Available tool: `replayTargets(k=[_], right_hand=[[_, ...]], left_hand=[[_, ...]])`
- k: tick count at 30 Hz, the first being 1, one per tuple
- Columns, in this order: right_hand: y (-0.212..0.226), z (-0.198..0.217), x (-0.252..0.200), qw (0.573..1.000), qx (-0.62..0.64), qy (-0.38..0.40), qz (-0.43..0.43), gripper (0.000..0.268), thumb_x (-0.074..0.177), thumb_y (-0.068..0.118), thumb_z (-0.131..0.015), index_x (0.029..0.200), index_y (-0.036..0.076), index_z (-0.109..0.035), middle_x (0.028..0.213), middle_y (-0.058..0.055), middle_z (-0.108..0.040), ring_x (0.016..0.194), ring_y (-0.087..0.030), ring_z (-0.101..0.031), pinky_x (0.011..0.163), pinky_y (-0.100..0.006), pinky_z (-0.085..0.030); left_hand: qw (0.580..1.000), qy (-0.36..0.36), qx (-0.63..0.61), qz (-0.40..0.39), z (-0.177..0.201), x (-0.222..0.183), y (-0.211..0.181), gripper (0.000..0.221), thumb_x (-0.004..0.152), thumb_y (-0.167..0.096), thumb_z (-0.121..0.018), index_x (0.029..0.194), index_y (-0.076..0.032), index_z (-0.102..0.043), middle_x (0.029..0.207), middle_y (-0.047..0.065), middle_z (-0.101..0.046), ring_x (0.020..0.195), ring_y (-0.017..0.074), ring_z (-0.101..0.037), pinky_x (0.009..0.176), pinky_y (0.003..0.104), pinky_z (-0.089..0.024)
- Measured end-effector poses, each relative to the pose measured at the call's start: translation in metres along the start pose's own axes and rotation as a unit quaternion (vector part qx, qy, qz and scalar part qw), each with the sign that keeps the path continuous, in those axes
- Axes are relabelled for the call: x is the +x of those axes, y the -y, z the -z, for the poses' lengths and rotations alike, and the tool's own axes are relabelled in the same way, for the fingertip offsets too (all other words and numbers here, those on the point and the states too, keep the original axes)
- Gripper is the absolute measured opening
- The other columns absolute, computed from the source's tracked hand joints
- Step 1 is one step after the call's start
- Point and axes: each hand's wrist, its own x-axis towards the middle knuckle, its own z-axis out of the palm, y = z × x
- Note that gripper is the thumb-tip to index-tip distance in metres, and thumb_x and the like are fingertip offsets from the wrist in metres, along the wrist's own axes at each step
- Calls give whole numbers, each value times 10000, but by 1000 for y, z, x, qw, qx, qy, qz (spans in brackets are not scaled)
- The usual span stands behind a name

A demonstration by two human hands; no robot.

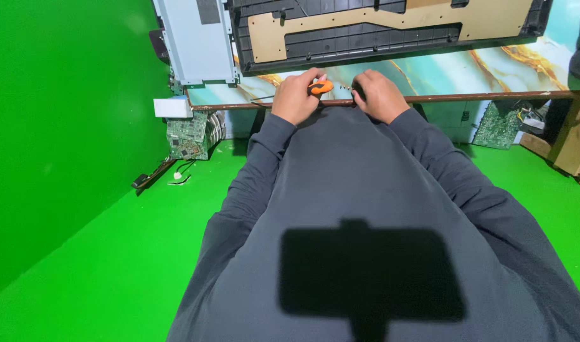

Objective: The person unscrews and removes components from an electronic device using a screwdriver, handling a small circuit board and plastic casing parts by hand.

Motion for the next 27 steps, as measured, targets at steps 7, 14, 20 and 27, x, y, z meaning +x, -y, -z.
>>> replayTargets(k=[7, 14, 20, 27], right_hand=[[3, 12, -2, 1000, 13, 14, 12, 236, 932, 91, -747, 1121, -1, -639, 1056, -182, -609, 1006, -401, -624, 875, -459, -525], [-2, 13, -7, 1000, 12, 22, -11, 257, 934, 76, -735, 1153, -6, -630, 1093, -182, -600, 1010, -393, -630, 875, -447, -535], [-3, 13, -6, 1000, -1, 10, 0, 126, 965, 84, -722, 1037, 12, -647, 1029, -149, -610, 986, -374, -631, 833, -454, -532], [-6, 6, 0, 1000, -11, -18, -4, 101, 991, 95, -714, 1024, 16, -661, 980, -149, -624, 923, -367, -646, 822, -454, -538]], left_hand=[[1000, 9, -6, 20, 0, 0, 0, 215, 836, -88, -646, 1039, -137, -697, 781, 198, -694, 782, 442, -669, 652, 509, -501], [999, 16, -28, 23, 2, 6, 3, 213, 840, -73, -637, 1040, -134, -674, 775, 169, -707, 731, 410, -676, 630, 463, -501], [998, 33, -28, 40, 2, 9, 4, 247, 821, -48, -630, 1047, -136, -680, 729, 179, -679, 700, 404, -658, 613, 448, -483], [997, 31, -54, 39, 2, 10, 5, 267, 804, -38, -617, 1050, -128, -665, 715, 166, -675, 665, 379, -666, 599, 423, -488]])
